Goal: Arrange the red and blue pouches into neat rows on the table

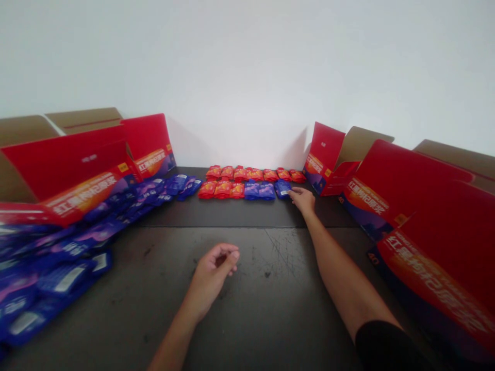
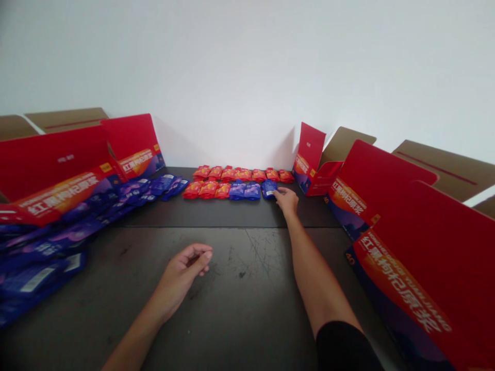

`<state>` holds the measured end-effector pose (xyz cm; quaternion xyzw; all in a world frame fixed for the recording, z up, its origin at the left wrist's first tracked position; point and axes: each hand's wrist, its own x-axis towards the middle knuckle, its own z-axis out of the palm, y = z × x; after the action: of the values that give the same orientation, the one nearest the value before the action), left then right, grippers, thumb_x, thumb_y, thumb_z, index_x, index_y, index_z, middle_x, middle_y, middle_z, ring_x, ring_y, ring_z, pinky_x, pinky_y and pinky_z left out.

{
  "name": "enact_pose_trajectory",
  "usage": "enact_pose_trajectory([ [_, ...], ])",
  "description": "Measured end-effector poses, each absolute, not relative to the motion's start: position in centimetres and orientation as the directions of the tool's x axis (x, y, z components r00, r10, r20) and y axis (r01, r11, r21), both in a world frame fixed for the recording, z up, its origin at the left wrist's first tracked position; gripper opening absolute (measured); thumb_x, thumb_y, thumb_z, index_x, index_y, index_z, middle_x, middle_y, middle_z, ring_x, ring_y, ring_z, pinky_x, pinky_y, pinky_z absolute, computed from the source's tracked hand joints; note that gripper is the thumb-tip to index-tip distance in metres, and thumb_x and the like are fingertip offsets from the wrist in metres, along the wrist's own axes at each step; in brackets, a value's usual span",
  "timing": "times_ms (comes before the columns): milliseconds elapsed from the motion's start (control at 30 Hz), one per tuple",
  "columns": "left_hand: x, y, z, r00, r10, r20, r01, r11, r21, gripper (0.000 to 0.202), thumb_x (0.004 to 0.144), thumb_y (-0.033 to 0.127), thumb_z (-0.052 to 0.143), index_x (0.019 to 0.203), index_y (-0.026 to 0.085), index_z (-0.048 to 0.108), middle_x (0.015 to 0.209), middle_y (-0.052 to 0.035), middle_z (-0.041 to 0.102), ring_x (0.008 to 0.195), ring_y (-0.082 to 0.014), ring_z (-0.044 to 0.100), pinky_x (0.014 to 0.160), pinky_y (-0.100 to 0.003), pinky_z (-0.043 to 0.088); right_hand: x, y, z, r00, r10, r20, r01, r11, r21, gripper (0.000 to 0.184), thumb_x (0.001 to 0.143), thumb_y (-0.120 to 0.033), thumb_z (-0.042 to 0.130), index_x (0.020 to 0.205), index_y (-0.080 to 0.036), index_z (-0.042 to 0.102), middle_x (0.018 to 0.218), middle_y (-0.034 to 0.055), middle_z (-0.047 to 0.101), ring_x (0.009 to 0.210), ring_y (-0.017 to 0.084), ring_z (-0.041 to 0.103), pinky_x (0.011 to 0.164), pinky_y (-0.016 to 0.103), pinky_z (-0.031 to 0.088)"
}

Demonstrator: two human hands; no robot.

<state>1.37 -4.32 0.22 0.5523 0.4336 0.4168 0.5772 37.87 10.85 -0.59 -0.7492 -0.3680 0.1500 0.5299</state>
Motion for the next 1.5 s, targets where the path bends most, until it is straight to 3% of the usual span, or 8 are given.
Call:
enact_pose_trajectory([
  [100,1.4,-4.3,0.3,0.28,0.959,-0.046,0.012,0.044,0.999,0.031,0.086,0.046,0.069,0.099,0.018,0.068,0.076,0.0007,0.061,0.07,-0.0132,0.059,0.064,-0.024,0.046,37.6,10.5,-0.3,0.648,0.729,0.221,0.531,-0.224,-0.818,0.037,0.08,-0.035,0.075,0.109,-0.013,0.076,0.078,0.0063,0.076,0.056,0.015,0.068,0.063,0.025,0.057],
  [300,1.4,-4.3,0.1,0.282,0.959,-0.039,0.005,0.039,0.999,0.031,0.086,0.046,0.069,0.101,0.018,0.067,0.08,0.0001,0.062,0.072,-0.013,0.058,0.065,-0.024,0.047,37.5,10.6,-0.5,0.664,0.715,0.219,0.465,-0.166,-0.87,0.041,0.082,-0.035,0.073,0.116,-0.012,0.075,0.094,0.0095,0.077,0.056,0.013,0.066,0.056,0.023,0.055],
  [400,1.3,-4.3,0.0,0.285,0.958,-0.041,0.004,0.042,0.999,0.032,0.086,0.047,0.069,0.101,0.018,0.067,0.08,0.0001,0.062,0.072,-0.0131,0.058,0.066,-0.024,0.047,37.9,10.5,-0.3,0.648,0.666,0.369,0.554,-0.08,-0.828,0.038,0.085,-0.034,0.067,0.117,-0.015,0.075,0.093,0.0076,0.077,0.063,0.015,0.067,0.066,0.027,0.056],
  [533,1.3,-4.3,0.0,0.284,0.958,-0.046,-0.001,0.049,0.999,0.033,0.086,0.047,0.069,0.101,0.018,0.067,0.081,-0.0002,0.062,0.072,-0.0132,0.058,0.065,-0.024,0.047,38.2,9.7,0.8,0.448,0.554,0.702,0.849,-0.017,-0.529,0.032,0.091,-0.03,0.057,0.112,-0.017,0.078,0.094,0.0092,0.074,0.082,0.02,0.066,0.083,0.032,0.053],
  [633,1.3,-4.3,0.1,0.281,0.959,-0.045,0.003,0.045,0.999,0.033,0.085,0.047,0.07,0.1,0.018,0.067,0.08,-0.0002,0.062,0.071,-0.0132,0.057,0.065,-0.025,0.047,38.0,9.0,1.5,0.256,0.568,0.782,0.952,-0.01,-0.305,0.031,0.096,-0.027,0.052,0.112,-0.021,0.078,0.098,0.009,0.073,0.089,0.022,0.063,0.086,0.032,0.05],
  [800,1.3,-4.3,0.1,0.279,0.96,-0.036,-0.009,0.04,0.999,0.032,0.085,0.046,0.07,0.1,0.019,0.068,0.081,0.0,0.062,0.071,-0.013,0.057,0.064,-0.024,0.047,37.5,8.5,1.2,0.036,0.673,0.739,0.989,0.081,-0.122,0.03,0.1,-0.029,0.051,0.116,-0.025,0.075,0.111,0.0065,0.073,0.097,0.022,0.062,0.085,0.032,0.048],
  [1233,1.4,-4.4,0.5,0.276,0.961,-0.03,-0.003,0.033,0.999,0.031,0.084,0.046,0.07,0.098,0.018,0.069,0.076,0.0001,0.061,0.068,-0.0134,0.056,0.065,-0.025,0.046,36.4,8.6,1.1,-0.03,0.781,0.624,0.991,0.103,-0.082,0.033,0.098,-0.029,0.056,0.129,-0.026,0.068,0.112,0.0056,0.074,0.1,0.023,0.063,0.083,0.031,0.048],
  [1500,1.5,-4.5,0.8,0.279,0.96,-0.023,-0.005,0.025,1.0,0.031,0.084,0.046,0.07,0.096,0.018,0.07,0.074,0.0,0.061,0.068,-0.0142,0.057,0.064,-0.025,0.046,36.4,8.6,0.9,-0.035,0.835,0.55,0.994,0.087,-0.068,0.044,0.094,-0.032,0.063,0.138,-0.027,0.062,0.112,0.0056,0.075,0.1,0.024,0.064,0.085,0.032,0.047],
])
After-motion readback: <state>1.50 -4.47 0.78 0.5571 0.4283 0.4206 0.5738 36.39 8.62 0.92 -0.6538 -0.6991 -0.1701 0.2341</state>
